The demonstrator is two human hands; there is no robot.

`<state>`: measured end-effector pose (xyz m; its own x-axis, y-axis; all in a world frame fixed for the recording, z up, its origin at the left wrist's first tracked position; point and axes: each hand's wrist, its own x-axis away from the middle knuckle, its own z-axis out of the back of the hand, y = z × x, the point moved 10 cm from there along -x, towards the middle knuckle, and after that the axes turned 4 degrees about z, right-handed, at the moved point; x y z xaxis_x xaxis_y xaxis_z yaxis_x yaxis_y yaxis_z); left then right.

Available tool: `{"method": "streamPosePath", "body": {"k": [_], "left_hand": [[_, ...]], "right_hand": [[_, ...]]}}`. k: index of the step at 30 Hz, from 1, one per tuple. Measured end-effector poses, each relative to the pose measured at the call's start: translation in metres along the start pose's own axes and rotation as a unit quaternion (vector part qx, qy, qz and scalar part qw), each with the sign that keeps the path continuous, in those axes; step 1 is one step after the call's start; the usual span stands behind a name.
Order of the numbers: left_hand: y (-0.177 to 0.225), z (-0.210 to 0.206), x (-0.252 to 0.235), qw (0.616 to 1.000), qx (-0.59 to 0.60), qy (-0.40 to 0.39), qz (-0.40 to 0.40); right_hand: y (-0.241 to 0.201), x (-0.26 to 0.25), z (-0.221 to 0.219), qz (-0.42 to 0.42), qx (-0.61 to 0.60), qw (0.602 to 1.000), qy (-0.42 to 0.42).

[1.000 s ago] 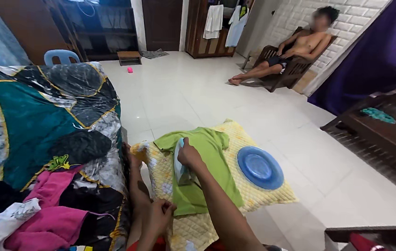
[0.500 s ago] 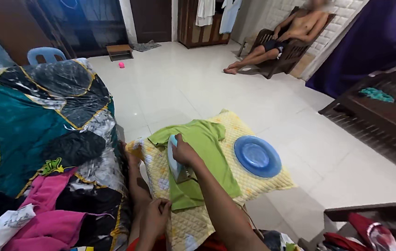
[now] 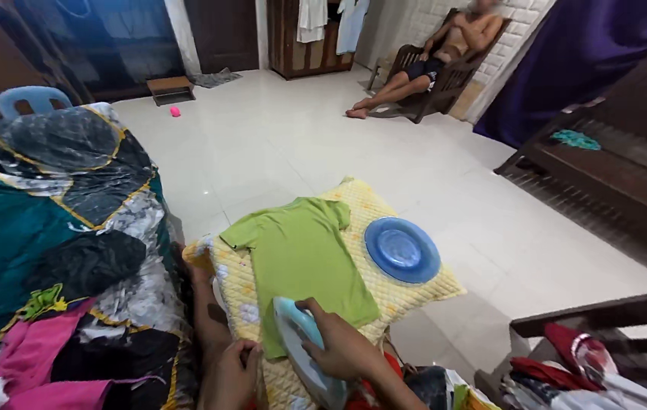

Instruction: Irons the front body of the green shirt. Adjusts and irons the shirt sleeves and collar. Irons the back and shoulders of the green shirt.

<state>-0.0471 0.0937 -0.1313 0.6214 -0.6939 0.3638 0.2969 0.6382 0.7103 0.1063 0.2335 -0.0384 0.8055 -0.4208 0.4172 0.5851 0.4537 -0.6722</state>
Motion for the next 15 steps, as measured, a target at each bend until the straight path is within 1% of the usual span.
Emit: {"method": "streamPosePath", "body": {"k": [1,3,5,7,9,11,13,15], "left_hand": [[0.007,0.004,0.001,0.999,-0.031,0.02,-0.01],[0.032,0.005,0.002,0.994,-0.056,0.071,-0.064],[0.073,-0.003,0.001,0.986,-0.043,0.09,-0.13],[0.118,-0.026,-0.006,0.977,-0.049,0.081,-0.189],[0.153,-0.054,-0.018,0.962,-0.1,0.094,-0.235],[0.163,-0.081,-0.035,0.948,-0.174,0.114,-0.243],[0.151,-0.1,-0.057,0.942,-0.244,0.104,-0.207],[0.138,-0.104,-0.066,0.937,-0.283,0.093,-0.181]], "right_hand": [[0.012,0.014,0.006,0.001,-0.018,1.0,0.014],[0.034,0.04,0.023,-0.014,-0.042,0.997,0.056],[0.049,0.056,0.043,-0.041,-0.03,0.993,0.109],[0.058,0.059,0.061,-0.078,0.007,0.985,0.157],[0.062,0.051,0.075,-0.112,0.048,0.975,0.185],[0.063,0.039,0.086,-0.142,0.07,0.969,0.192],[0.062,0.025,0.094,-0.159,0.083,0.964,0.198],[0.059,0.009,0.099,-0.164,0.097,0.963,0.191]]}}
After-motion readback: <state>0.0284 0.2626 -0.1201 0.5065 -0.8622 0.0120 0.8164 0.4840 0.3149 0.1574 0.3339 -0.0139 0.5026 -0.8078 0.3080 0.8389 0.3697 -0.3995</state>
